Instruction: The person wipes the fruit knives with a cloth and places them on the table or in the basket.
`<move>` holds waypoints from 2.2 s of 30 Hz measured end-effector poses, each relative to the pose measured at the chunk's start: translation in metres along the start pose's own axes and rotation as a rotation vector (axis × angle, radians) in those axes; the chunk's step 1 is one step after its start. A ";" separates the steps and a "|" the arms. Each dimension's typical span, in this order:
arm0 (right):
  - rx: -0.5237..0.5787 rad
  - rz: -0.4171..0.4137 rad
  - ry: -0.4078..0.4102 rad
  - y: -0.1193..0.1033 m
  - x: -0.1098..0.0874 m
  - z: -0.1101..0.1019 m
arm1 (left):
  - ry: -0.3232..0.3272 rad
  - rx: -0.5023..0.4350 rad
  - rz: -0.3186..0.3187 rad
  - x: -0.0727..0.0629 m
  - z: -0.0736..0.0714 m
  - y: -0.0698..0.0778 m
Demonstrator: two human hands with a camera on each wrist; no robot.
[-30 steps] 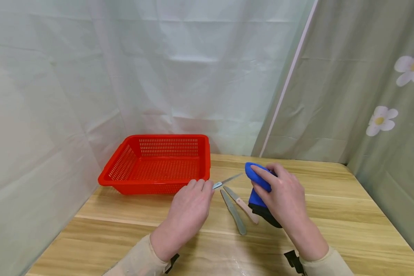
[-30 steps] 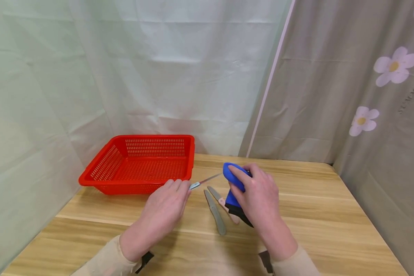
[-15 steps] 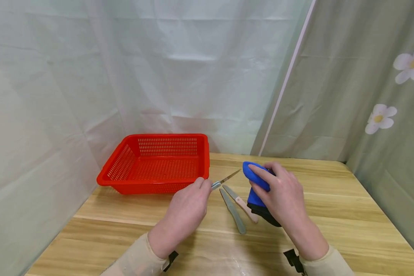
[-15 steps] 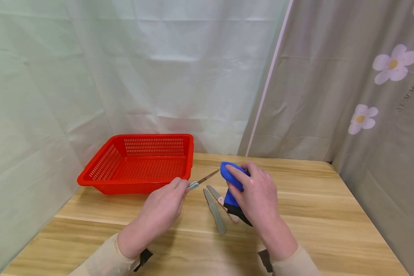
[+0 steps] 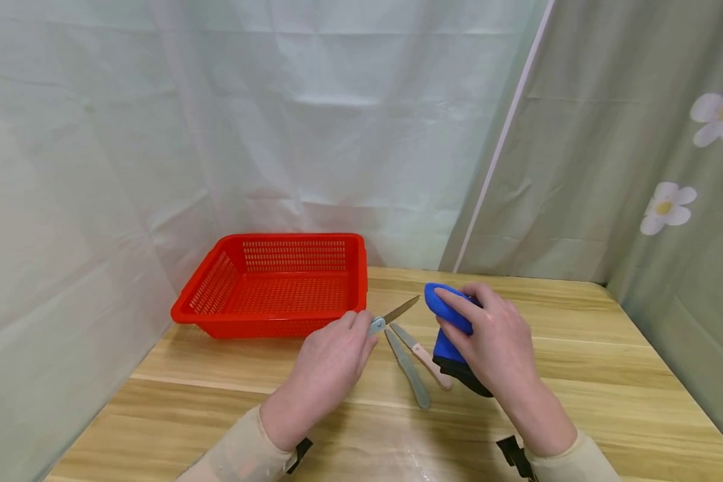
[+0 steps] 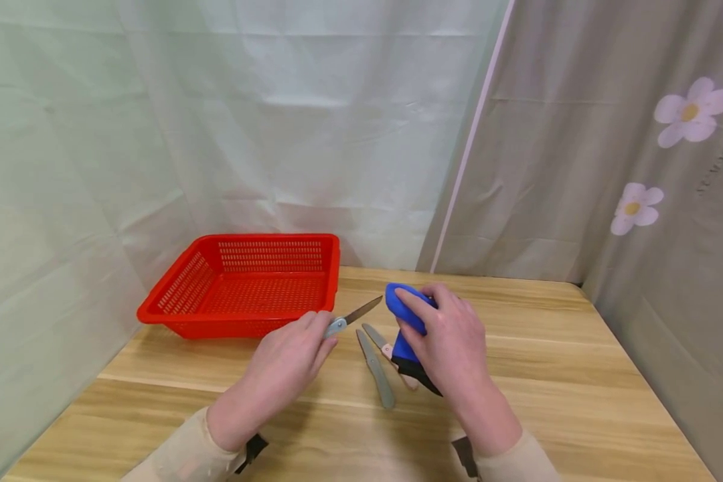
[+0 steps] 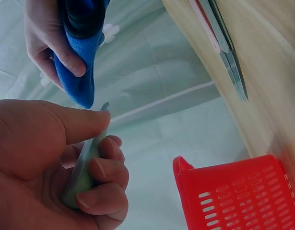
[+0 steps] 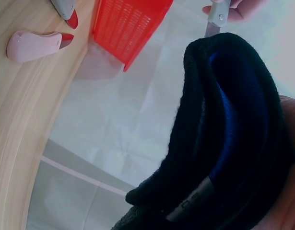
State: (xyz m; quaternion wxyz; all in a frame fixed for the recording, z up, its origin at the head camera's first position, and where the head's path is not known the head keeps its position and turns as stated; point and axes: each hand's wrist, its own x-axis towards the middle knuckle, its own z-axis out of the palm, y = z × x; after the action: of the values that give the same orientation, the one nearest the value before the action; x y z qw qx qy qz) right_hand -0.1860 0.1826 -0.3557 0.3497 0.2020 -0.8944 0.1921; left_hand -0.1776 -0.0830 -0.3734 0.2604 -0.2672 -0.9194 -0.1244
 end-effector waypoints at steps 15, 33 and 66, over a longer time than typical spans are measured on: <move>-0.004 -0.069 0.032 -0.002 0.001 0.000 | -0.004 0.102 0.017 0.003 -0.002 0.002; 0.038 -0.309 -0.006 -0.011 0.000 0.008 | -0.058 0.078 0.001 0.004 -0.004 0.003; 0.007 -0.316 -0.043 -0.015 -0.001 0.010 | -0.056 0.073 0.011 0.004 -0.005 0.007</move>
State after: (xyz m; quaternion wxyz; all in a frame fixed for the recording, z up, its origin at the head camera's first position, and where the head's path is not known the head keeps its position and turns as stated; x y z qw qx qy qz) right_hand -0.1827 0.1653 -0.3602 0.3554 0.3455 -0.8582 0.1335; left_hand -0.1742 -0.0773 -0.3664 0.2448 -0.2660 -0.9288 -0.0820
